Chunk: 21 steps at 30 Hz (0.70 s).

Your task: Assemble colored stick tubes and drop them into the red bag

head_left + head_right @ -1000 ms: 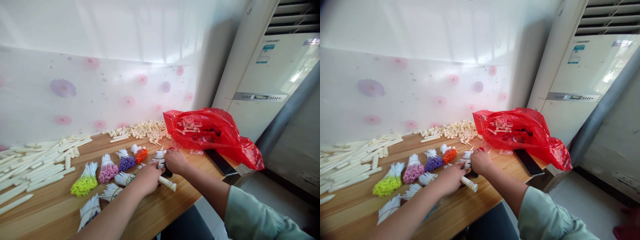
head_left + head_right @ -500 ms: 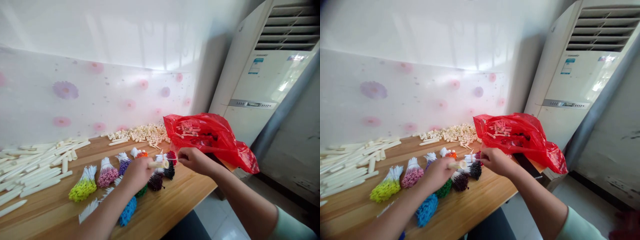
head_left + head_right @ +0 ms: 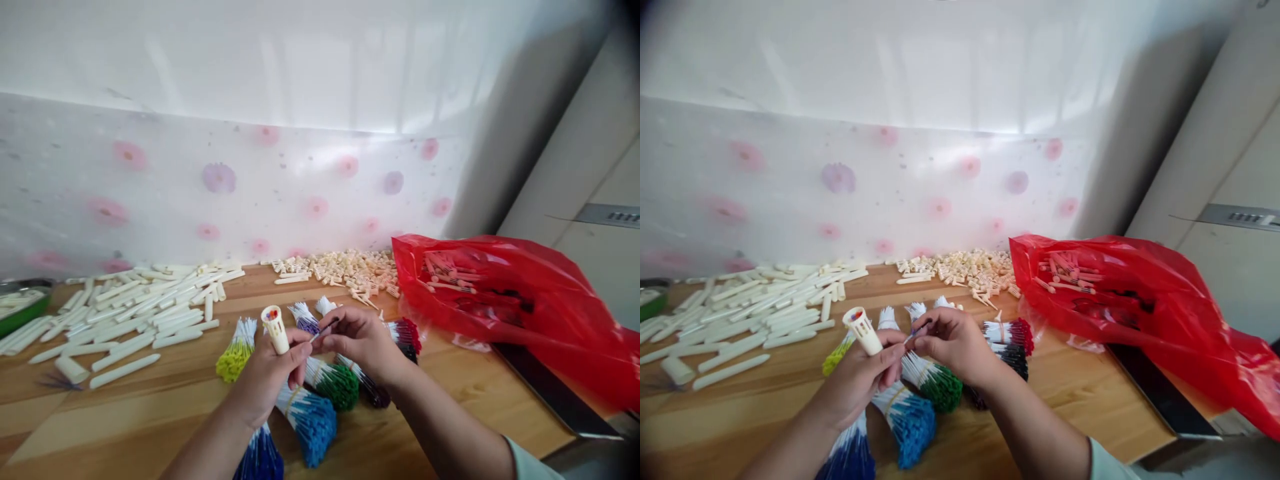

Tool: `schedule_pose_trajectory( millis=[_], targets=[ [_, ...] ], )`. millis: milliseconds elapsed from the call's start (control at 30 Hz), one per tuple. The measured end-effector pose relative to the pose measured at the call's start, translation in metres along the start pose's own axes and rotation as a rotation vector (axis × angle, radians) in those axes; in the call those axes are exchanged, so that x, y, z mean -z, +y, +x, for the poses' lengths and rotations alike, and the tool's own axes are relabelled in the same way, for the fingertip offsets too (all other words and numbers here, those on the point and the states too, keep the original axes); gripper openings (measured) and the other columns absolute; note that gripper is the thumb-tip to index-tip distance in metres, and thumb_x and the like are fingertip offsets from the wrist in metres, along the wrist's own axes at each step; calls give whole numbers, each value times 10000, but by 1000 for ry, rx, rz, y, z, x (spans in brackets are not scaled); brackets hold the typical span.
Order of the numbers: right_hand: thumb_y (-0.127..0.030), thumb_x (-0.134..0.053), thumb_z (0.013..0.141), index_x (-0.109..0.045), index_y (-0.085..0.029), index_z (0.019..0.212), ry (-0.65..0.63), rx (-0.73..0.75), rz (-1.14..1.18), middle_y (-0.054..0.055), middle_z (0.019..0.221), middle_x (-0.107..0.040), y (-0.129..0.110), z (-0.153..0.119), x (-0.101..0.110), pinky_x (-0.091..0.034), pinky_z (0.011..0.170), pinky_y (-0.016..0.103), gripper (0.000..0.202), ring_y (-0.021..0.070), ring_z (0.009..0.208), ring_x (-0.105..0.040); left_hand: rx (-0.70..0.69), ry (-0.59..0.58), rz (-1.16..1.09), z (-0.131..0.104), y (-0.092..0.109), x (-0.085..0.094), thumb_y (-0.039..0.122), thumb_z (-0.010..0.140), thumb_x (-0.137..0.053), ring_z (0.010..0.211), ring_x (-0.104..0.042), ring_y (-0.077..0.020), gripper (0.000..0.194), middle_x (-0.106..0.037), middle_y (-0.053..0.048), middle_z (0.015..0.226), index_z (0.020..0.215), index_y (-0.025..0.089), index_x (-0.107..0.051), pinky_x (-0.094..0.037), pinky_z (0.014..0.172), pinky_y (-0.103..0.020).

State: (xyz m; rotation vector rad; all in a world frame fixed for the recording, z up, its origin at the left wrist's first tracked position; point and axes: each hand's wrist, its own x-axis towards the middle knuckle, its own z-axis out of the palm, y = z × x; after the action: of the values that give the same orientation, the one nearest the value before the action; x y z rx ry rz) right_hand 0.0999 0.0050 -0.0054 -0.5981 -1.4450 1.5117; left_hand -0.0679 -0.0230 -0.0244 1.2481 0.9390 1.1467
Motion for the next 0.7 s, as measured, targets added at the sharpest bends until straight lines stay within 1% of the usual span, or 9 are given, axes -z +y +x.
schedule_pose_trajectory(
  millis=[67, 133, 233, 300, 433, 533, 600, 633, 700],
  targets=[
    [-242, -771, 642, -652, -171, 808, 18, -26, 92, -6, 680, -681, 10, 8, -4, -506, 640, 243, 216, 114, 633, -642, 18, 22, -49, -2, -7, 8, 422, 744, -654, 377, -393, -70, 346, -470, 60, 379, 893, 109, -645, -306, 428, -202],
    [-243, -784, 632, -662, -169, 783, 43, -37, 133, -13, 653, -677, 18, 15, -6, -501, 596, 218, 208, 100, 592, -636, 60, 42, -94, -4, -13, 14, 431, 747, -646, 366, -385, -73, 414, -475, 62, 368, 988, 95, -625, -303, 420, -204],
    [-257, -787, 638, -669, -171, 767, 89, -13, 149, -22, 621, -665, 27, 23, -6, -488, 538, 196, 194, 85, 534, -616, 107, 54, -116, -6, -19, 19, 442, 758, -634, 373, -406, -83, 489, -505, 51, 376, 1087, 84, -581, -293, 407, -198],
    [-269, -777, 658, -678, -173, 770, 107, 13, 130, -18, 620, -662, 30, 26, -5, -497, 541, 203, 178, 91, 541, -622, 116, 48, -107, -6, -20, 21, 448, 767, -628, 374, -414, -86, 513, -521, 43, 383, 1123, 85, -567, -290, 399, -195],
    [-271, -754, 700, -686, -182, 817, 45, 53, 120, -5, 683, -673, 33, 23, -1, -542, 616, 257, 162, 126, 620, -667, 150, 5, -130, -7, -23, 23, 469, 751, -641, 370, -424, -95, 552, -503, 49, 369, 1150, 95, -568, -303, 385, -193],
    [-262, -734, 728, -672, -182, 826, -37, 108, 92, -3, 708, -654, 30, 18, 3, -539, 623, 263, 142, 130, 631, -664, 195, -76, -154, -8, -26, 23, 489, 743, -646, 373, -446, -101, 554, -533, 33, 389, 1133, 100, -587, -325, 379, -194],
    [-259, -710, 756, -647, -179, 802, -71, 125, 25, -4, 727, -627, 26, 16, 6, -514, 618, 240, 112, 113, 641, -632, 202, -145, -136, -8, -29, 23, 491, 760, -629, 391, -493, -108, 515, -611, -3, 468, 1112, 117, -607, -368, 403, -207],
    [-260, -693, 774, -629, -181, 791, -69, 135, -11, -5, 733, -614, 23, 14, 8, -500, 618, 232, 104, 107, 651, -612, 182, -160, -96, -8, -29, 23, 477, 774, -621, 439, -547, -122, 474, -663, -30, 553, 1099, 132, -618, -413, 446, -225],
    [-258, -656, 810, -594, -191, 785, -18, 176, -83, -3, 741, -608, 14, 10, 9, -482, 623, 232, 94, 110, 676, -586, 98, -101, 49, -5, -28, 25, 432, 794, -614, 607, -642, -165, 370, -718, -65, 742, 1043, 162, -651, -485, 584, -271]
  ],
)
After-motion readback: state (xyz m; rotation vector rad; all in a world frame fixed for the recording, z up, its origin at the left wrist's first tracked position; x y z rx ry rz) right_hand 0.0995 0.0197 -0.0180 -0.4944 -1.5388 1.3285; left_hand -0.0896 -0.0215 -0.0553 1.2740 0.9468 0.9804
